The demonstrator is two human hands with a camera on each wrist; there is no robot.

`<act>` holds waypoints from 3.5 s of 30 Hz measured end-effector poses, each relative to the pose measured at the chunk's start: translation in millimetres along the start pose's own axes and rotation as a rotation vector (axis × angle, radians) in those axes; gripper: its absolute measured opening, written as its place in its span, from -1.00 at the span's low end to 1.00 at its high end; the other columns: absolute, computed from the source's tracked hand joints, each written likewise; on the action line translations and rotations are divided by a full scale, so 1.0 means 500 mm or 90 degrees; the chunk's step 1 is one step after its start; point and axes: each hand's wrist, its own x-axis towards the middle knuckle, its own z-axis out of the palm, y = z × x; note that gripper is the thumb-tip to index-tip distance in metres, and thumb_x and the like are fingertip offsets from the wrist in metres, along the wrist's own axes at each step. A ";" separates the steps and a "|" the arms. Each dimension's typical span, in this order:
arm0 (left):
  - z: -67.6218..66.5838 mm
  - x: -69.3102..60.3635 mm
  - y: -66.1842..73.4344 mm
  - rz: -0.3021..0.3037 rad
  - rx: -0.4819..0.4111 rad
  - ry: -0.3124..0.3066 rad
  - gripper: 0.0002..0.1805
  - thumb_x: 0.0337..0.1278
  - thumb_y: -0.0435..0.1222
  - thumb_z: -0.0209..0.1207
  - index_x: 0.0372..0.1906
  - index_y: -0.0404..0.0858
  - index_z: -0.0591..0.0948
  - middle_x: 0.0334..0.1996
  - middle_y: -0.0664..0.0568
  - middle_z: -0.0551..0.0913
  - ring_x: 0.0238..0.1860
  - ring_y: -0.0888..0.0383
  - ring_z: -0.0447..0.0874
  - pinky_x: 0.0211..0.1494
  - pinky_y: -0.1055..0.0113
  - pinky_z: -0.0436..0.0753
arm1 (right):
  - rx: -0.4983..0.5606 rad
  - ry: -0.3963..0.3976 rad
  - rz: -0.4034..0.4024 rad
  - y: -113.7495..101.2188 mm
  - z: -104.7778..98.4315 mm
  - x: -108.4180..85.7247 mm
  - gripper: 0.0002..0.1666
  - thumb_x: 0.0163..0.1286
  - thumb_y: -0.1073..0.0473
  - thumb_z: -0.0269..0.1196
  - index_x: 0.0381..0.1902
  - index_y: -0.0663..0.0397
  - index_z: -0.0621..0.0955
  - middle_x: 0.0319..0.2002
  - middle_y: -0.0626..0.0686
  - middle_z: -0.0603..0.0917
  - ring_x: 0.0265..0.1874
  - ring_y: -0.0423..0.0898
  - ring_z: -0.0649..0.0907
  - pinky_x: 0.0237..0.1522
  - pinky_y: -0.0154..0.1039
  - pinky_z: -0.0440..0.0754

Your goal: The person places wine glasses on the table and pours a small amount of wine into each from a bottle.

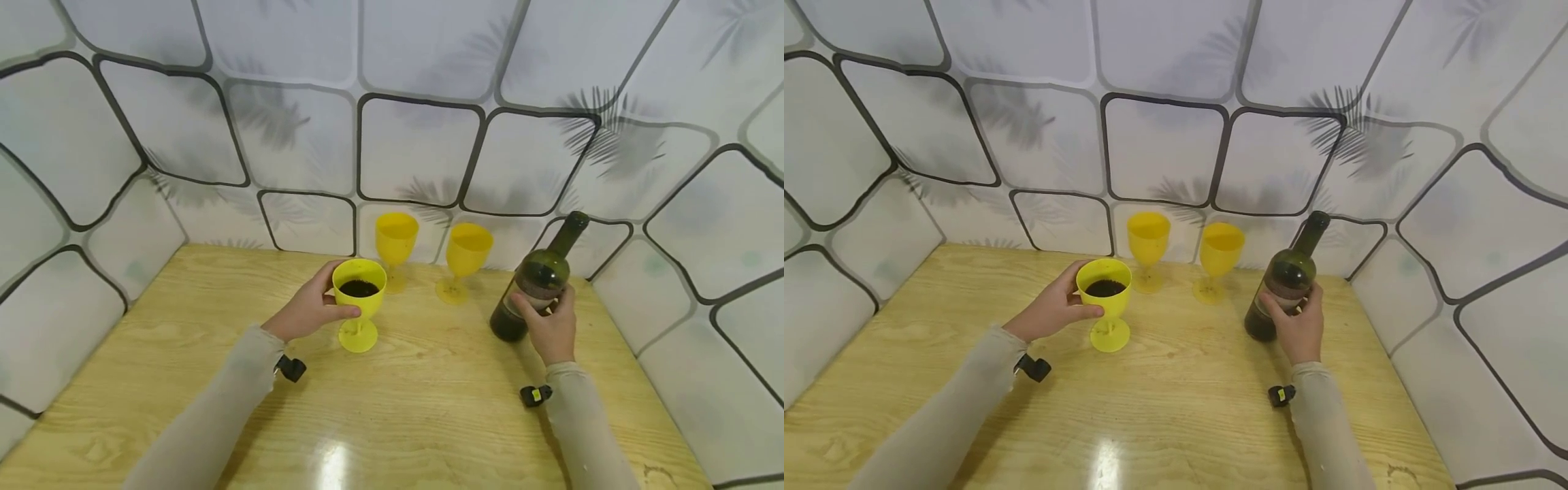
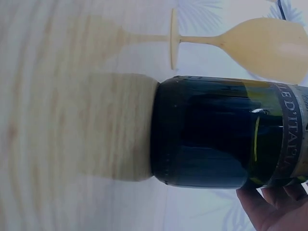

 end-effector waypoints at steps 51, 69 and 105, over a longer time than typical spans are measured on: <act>-0.067 0.026 -0.029 -0.041 0.052 0.124 -0.01 0.28 -0.01 0.40 0.63 -0.07 0.08 0.38 -0.12 0.39 0.21 -0.12 0.58 0.25 -0.01 0.64 | -0.012 0.003 -0.017 0.011 0.003 0.006 -0.16 0.35 0.04 0.47 0.48 -0.08 0.35 0.22 0.00 0.58 0.12 -0.18 0.58 0.06 -0.39 0.55; -0.068 0.052 -0.051 -0.018 0.063 0.301 0.00 0.26 0.03 0.40 0.62 -0.14 0.10 0.41 -0.17 0.34 0.33 -0.13 0.40 0.34 -0.09 0.51 | -0.003 -0.003 -0.038 0.016 0.002 0.008 -0.21 0.38 0.08 0.45 0.47 -0.08 0.37 0.16 -0.05 0.62 0.17 -0.16 0.62 0.04 -0.45 0.56; -0.093 0.091 -0.067 -0.006 0.070 0.432 -0.07 0.29 0.00 0.38 0.58 -0.24 0.18 0.44 -0.17 0.32 0.37 -0.11 0.37 0.37 -0.04 0.43 | 0.012 -0.034 -0.006 0.012 -0.001 0.009 -0.19 0.40 0.07 0.43 0.51 -0.18 0.33 0.21 -0.10 0.56 0.29 -0.07 0.56 0.17 -0.31 0.54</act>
